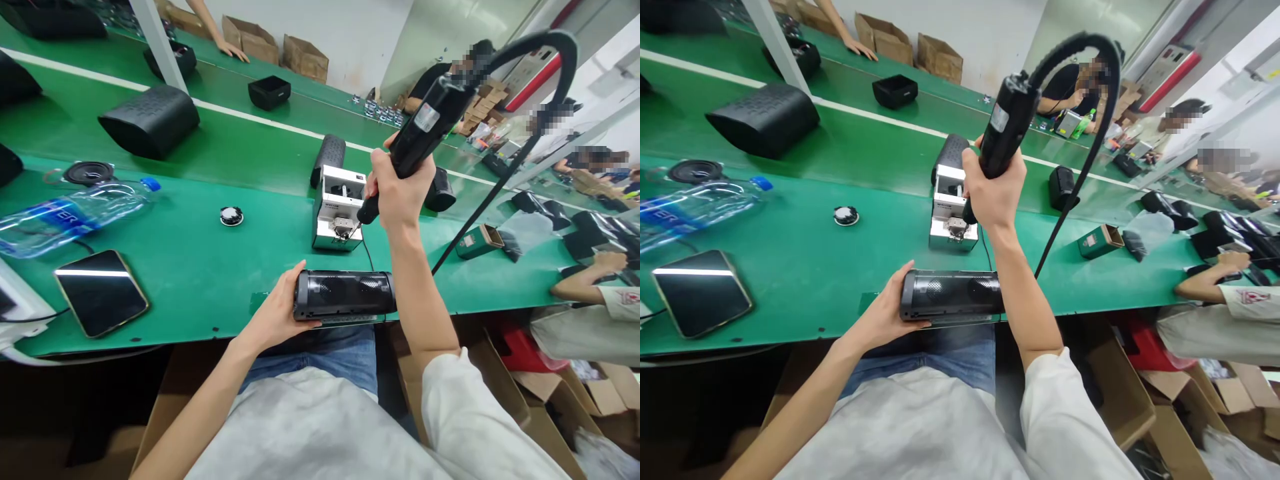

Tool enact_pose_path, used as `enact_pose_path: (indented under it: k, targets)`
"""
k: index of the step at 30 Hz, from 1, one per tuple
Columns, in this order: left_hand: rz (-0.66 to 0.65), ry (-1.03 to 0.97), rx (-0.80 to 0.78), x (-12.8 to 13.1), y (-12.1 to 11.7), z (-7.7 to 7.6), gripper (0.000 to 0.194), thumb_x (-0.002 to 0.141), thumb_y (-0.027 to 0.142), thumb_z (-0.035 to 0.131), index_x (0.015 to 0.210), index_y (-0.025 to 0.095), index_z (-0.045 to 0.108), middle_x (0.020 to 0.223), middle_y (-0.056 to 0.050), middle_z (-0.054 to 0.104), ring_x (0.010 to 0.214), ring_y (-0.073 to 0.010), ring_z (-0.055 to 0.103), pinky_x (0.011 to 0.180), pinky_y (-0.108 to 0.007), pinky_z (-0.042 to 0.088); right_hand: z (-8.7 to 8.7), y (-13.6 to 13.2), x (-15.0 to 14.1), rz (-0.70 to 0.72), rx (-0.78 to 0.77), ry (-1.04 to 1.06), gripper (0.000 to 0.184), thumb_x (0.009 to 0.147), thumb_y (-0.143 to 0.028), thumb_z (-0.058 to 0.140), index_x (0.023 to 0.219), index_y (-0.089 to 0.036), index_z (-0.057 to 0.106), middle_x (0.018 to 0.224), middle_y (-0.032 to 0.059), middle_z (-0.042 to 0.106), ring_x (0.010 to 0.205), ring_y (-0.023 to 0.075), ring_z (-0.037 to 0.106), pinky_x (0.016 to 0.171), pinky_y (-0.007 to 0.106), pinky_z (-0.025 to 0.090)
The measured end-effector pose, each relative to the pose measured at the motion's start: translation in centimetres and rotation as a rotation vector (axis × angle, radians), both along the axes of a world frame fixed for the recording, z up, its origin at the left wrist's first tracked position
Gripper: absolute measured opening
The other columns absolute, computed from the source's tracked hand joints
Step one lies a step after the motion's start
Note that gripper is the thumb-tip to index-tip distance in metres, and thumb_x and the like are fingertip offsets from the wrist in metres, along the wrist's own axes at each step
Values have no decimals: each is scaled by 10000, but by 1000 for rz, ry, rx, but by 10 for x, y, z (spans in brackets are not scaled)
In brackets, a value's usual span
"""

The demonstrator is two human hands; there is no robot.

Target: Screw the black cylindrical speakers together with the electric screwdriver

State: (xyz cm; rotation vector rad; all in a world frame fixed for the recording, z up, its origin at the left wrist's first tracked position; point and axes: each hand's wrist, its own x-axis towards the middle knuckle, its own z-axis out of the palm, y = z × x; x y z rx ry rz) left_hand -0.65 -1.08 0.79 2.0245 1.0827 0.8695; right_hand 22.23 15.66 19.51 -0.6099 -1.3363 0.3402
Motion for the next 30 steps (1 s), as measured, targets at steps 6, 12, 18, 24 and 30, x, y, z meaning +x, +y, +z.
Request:
enact_pose_path:
  k: [6,12,18,24,30]
  targets:
    - [11,7,13,-1,2,-3,1336,837,342,985,1815,361,75,1749,-205,440,1621,-435,515,1307,-618,496,41,-80,24,-17,-104,72,322,865,-434,887,954,-320,598,552,-120,430,382,106,364,379,290,339]
    - [42,33,-27,-3,4,-1,1312,838,507,959,1813,263,116,1700,-216,495,1566,-453,563,1289,-634,501,69,-176,59,-15,-82,194,166,780,-191,756,914,-263,689,533,-129,464,351,76,350,334,237,295]
    - [90,125,-116,-2,2,6,1309,874,614,914,1818,299,64,1676,-187,534,1457,-423,651,1215,-633,565,56,-215,78,-45,-77,186,250,765,-91,748,943,-258,691,552,-129,509,344,73,357,329,238,332]
    - [113,116,-111,-1,2,5,1317,861,658,901,1814,294,67,1640,-190,560,1416,-418,669,1202,-636,568,41,-214,83,-13,-68,159,239,817,-98,768,990,-258,726,577,-104,542,351,92,413,328,258,362]
    - [85,83,-114,-1,1,8,1319,826,646,923,1806,254,132,1635,-203,569,1474,-423,652,1234,-589,557,47,-217,80,-141,-175,208,269,695,-141,774,904,-283,680,522,-128,473,329,88,310,311,268,288]
